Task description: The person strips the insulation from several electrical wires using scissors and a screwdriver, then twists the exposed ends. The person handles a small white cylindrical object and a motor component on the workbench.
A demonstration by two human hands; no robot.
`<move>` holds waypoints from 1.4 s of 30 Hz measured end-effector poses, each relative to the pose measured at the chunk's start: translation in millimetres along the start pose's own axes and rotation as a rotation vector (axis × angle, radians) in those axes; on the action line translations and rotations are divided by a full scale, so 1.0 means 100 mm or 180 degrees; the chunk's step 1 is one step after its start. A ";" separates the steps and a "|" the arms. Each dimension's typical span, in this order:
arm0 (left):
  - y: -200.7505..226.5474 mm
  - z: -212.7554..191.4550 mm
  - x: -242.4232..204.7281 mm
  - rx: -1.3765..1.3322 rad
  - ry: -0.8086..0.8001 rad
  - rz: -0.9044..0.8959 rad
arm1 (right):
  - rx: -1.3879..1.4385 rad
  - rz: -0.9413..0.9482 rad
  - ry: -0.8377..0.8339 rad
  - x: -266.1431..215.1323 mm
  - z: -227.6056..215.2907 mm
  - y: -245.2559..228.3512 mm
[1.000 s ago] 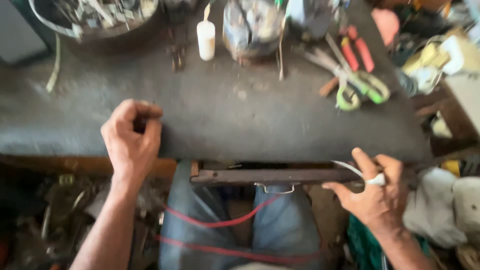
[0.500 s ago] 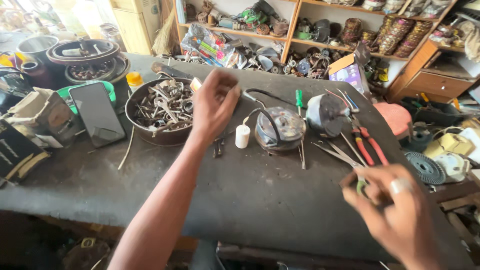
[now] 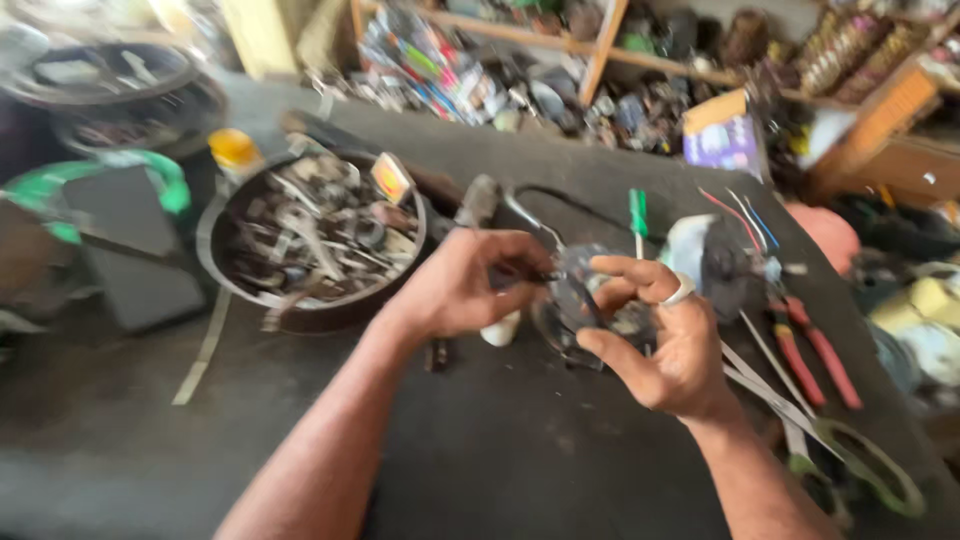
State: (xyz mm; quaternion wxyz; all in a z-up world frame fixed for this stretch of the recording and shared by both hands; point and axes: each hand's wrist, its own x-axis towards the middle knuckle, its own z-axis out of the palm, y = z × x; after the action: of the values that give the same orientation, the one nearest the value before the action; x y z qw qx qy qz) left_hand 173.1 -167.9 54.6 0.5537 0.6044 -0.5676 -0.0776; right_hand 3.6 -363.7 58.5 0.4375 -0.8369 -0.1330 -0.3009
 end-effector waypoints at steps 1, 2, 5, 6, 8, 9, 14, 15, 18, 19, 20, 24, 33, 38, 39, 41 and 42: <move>0.00 0.05 0.01 -0.0175 -0.0031 -0.0353 | 0.0092 0.0238 0.0139 -0.08 -0.01 -0.02; 0.01 0.03 0.02 -0.0289 -0.0053 -0.0671 | 0.0196 0.0407 0.0288 -0.09 0.01 -0.02; 0.02 0.05 0.04 -0.1520 -0.0349 -0.0948 | 0.0282 0.0621 0.0520 -0.09 0.02 0.00; 0.03 0.06 0.06 -0.1546 -0.0440 -0.1113 | 0.0265 0.0626 0.0566 -0.08 0.00 0.01; 0.04 0.05 0.07 -0.1587 -0.0598 -0.1449 | 0.0518 0.0839 0.0416 -0.08 -0.05 0.02; 0.04 0.06 0.09 -0.1580 -0.0538 -0.1586 | 0.0651 0.0943 0.0329 -0.07 -0.07 0.02; -0.02 0.12 0.09 -0.1646 -0.0332 -0.2006 | 0.1158 0.1686 0.0399 -0.06 -0.13 0.12; -0.04 0.14 0.08 -0.1765 -0.0326 -0.1964 | 0.1154 0.1653 0.0386 -0.07 -0.14 0.12; -0.05 0.15 0.09 -0.1981 -0.0314 -0.1822 | 0.0880 0.1629 0.0441 -0.05 -0.14 0.09; -0.04 0.16 0.08 -0.1997 -0.0326 -0.1783 | 0.0732 0.1428 0.0438 -0.04 -0.14 0.07; -0.03 0.18 0.08 -0.2016 -0.0344 -0.1740 | 0.0577 0.1228 0.0437 -0.03 -0.13 0.04; -0.01 0.31 0.09 -0.2217 -0.0354 -0.1556 | 0.0076 0.0396 0.0485 -0.03 -0.08 -0.09; -0.04 0.31 0.08 -0.2118 -0.0387 -0.1512 | -0.0128 0.0726 0.0583 -0.05 -0.08 -0.11; -0.08 0.23 0.09 -0.1977 -0.0517 -0.1096 | -0.0725 0.0857 0.0478 -0.04 -0.14 -0.05; -0.09 0.21 0.09 -0.1674 -0.0536 -0.1119 | -0.0827 0.0938 0.0422 -0.03 -0.15 -0.05; -0.12 0.19 0.08 -0.1077 -0.0576 -0.1166 | -0.0683 0.0946 0.0362 -0.02 -0.16 -0.05; -0.14 0.20 0.09 -0.1230 -0.0547 -0.1127 | -0.0611 0.0949 0.0332 -0.02 -0.15 -0.05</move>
State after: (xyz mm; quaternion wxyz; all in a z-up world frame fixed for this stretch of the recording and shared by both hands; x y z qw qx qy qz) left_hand 169.7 -190.2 41.6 0.5864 0.5685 -0.4726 -0.3310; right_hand -6.5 -372.9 67.5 0.4018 -0.8685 0.0447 -0.2869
